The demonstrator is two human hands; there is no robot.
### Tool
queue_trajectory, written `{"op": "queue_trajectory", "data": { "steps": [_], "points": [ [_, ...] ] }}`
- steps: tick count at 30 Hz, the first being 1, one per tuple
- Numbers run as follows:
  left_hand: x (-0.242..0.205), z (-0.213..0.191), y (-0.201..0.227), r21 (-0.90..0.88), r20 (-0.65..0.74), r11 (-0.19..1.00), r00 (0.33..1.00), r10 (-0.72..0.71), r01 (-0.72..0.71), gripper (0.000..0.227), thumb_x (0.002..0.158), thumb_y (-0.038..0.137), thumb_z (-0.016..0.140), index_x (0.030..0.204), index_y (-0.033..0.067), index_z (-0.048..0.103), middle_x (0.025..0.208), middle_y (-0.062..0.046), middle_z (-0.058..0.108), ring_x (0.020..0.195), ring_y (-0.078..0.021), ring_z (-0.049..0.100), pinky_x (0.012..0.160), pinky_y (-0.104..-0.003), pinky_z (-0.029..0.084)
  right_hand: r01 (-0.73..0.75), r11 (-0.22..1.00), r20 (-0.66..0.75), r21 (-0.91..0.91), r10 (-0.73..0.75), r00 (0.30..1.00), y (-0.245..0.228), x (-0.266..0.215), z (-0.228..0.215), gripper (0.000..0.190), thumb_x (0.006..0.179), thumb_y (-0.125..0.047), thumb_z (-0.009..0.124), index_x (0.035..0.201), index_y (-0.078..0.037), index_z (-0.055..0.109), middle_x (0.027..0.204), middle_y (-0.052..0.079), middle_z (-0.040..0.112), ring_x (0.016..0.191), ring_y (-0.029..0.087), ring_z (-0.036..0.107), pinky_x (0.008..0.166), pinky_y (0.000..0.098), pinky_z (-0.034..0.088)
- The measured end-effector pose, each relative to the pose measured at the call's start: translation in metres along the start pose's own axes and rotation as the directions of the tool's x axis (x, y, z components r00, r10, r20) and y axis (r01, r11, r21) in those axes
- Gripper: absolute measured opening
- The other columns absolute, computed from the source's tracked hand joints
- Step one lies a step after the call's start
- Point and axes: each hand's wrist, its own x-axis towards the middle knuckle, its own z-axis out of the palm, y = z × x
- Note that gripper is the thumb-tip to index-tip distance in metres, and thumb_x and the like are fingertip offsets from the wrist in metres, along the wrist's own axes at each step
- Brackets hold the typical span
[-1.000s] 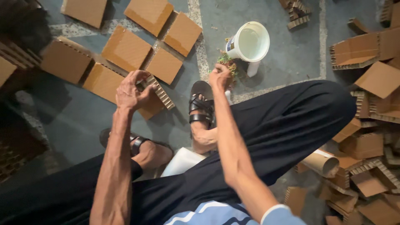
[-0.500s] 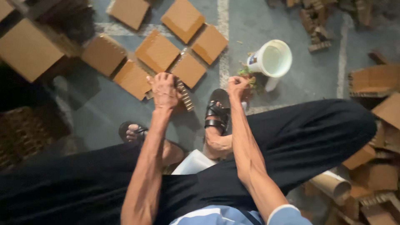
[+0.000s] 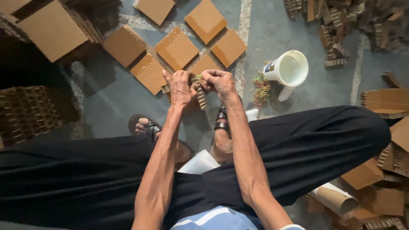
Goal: The person sits on the floor and assembles small cardboard boxes. They apply glue to the edges of the cardboard pieces, press them together, and secure the assembled units with rubber bands.
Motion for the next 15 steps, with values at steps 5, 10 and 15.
{"op": "queue_trajectory", "data": {
  "steps": [5, 10, 15],
  "points": [
    [-0.002, -0.005, 0.007, -0.095, -0.018, 0.995, 1.0, -0.018, 0.016, 0.055, 0.073, 0.011, 0.077, 0.126, 0.0116, 0.061, 0.11, -0.008, 0.068, 0.118, -0.0302, 0.06, 0.121, -0.067, 0.005, -0.054, 0.994, -0.061, -0.093, 0.048, 0.997, 0.026, 0.006, 0.002, 0.018, 0.088, -0.014, 0.079, 0.097, 0.001, 0.077, 0.076, 0.005, 0.073, 0.059, 0.009, 0.064, 0.054, 0.0215, 0.053],
    [0.0, -0.011, 0.012, -0.196, 0.018, 0.978, 0.998, -0.062, 0.064, 0.044, 0.081, 0.018, 0.074, 0.124, 0.0144, 0.062, 0.115, -0.003, 0.071, 0.121, -0.0255, 0.062, 0.12, -0.067, -0.001, -0.046, 0.998, -0.058, -0.032, 0.044, 0.997, 0.042, 0.011, -0.003, 0.019, 0.089, -0.016, 0.078, 0.1, -0.001, 0.076, 0.08, 0.005, 0.074, 0.065, 0.009, 0.069, 0.058, 0.0222, 0.057],
    [0.001, -0.015, 0.011, -0.191, 0.016, 0.98, 0.999, -0.044, 0.046, 0.019, 0.083, 0.021, 0.074, 0.101, 0.0146, 0.074, 0.128, -0.008, 0.067, 0.129, -0.028, 0.057, 0.118, -0.068, -0.006, -0.029, 0.999, -0.033, -0.033, 0.028, 0.999, 0.041, 0.009, -0.005, 0.019, 0.091, -0.017, 0.078, 0.101, -0.001, 0.075, 0.082, 0.005, 0.075, 0.066, 0.009, 0.069, 0.059, 0.0225, 0.056]
  ]
}}
